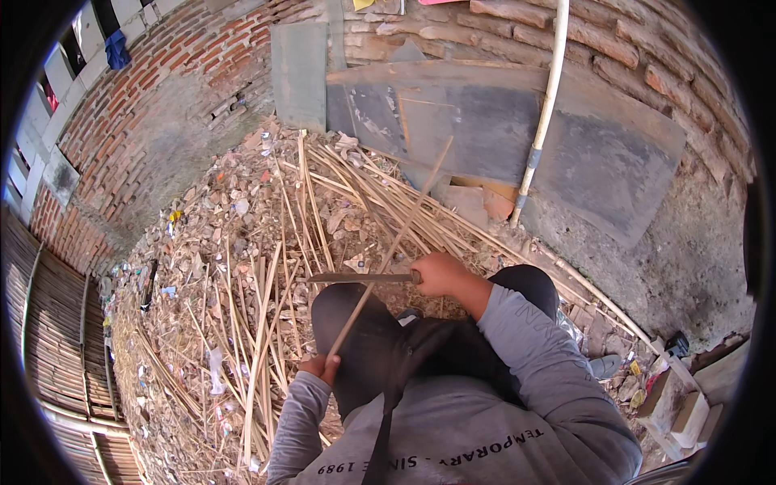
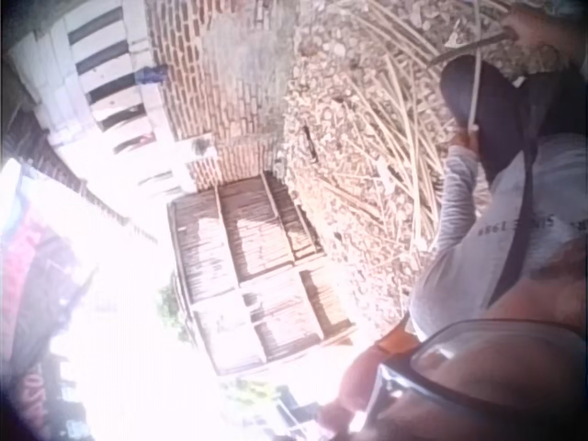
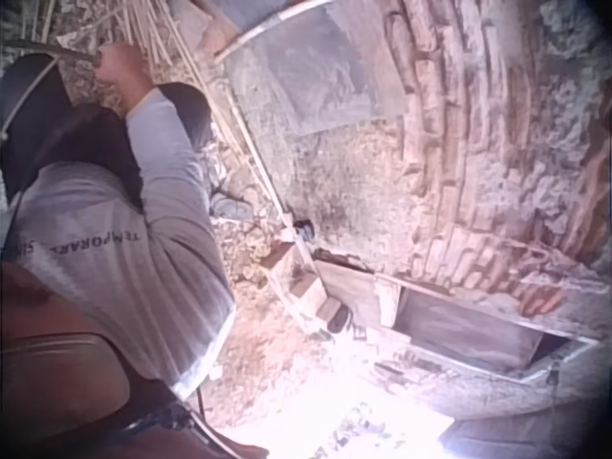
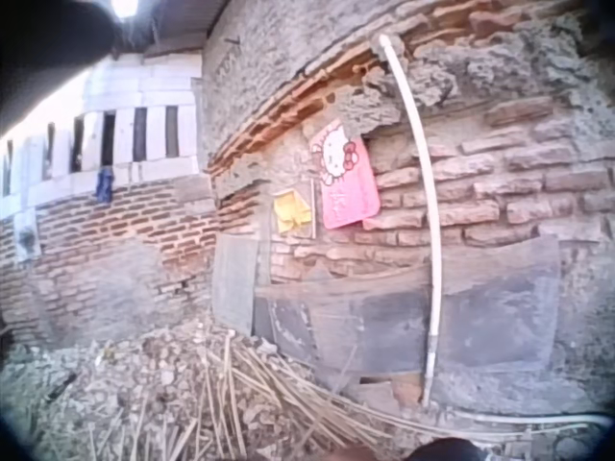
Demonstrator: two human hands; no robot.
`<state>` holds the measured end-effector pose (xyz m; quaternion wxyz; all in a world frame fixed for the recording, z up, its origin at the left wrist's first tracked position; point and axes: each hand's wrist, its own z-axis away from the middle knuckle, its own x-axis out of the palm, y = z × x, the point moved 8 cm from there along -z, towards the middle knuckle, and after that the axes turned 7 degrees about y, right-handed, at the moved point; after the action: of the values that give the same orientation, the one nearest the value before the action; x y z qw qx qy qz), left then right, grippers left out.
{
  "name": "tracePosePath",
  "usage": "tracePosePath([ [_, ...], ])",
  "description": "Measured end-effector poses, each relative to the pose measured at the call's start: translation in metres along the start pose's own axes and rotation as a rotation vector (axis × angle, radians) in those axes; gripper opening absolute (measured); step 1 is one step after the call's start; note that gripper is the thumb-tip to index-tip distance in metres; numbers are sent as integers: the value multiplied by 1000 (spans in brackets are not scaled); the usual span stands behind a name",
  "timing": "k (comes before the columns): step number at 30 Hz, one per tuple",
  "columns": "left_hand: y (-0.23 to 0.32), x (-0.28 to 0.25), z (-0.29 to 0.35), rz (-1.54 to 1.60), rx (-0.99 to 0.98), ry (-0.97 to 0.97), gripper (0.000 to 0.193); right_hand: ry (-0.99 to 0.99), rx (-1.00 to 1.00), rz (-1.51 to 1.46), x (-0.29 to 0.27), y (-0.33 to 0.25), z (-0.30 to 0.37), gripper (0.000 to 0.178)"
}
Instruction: The person uses a small manual blade to peel or strip thin layers off a long wooden stick while sitting on the ground amidst wood debris.
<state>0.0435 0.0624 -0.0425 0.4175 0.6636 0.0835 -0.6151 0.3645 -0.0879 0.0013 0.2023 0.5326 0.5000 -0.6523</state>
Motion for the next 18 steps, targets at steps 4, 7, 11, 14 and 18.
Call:
tracePosePath([
  [4, 6, -3, 1, 18, -22, -22, 50, -15, 38, 27, -9, -3, 1, 19],
  [7, 15, -8, 3, 20, -48, -56, 50, 21, 87, -28, -13, 9, -1, 20],
  [11, 8, -4, 2, -4, -46, -26, 51, 72, 165, -89, -18, 28, -2, 24],
  [14, 8, -4, 2, -22, -46, -32, 54, 93, 140, -59, -16, 28, -2, 25],
  [18, 1, 0, 0, -28, -17, -6, 58, 127, 137, -103, -15, 23, -1, 27],
])
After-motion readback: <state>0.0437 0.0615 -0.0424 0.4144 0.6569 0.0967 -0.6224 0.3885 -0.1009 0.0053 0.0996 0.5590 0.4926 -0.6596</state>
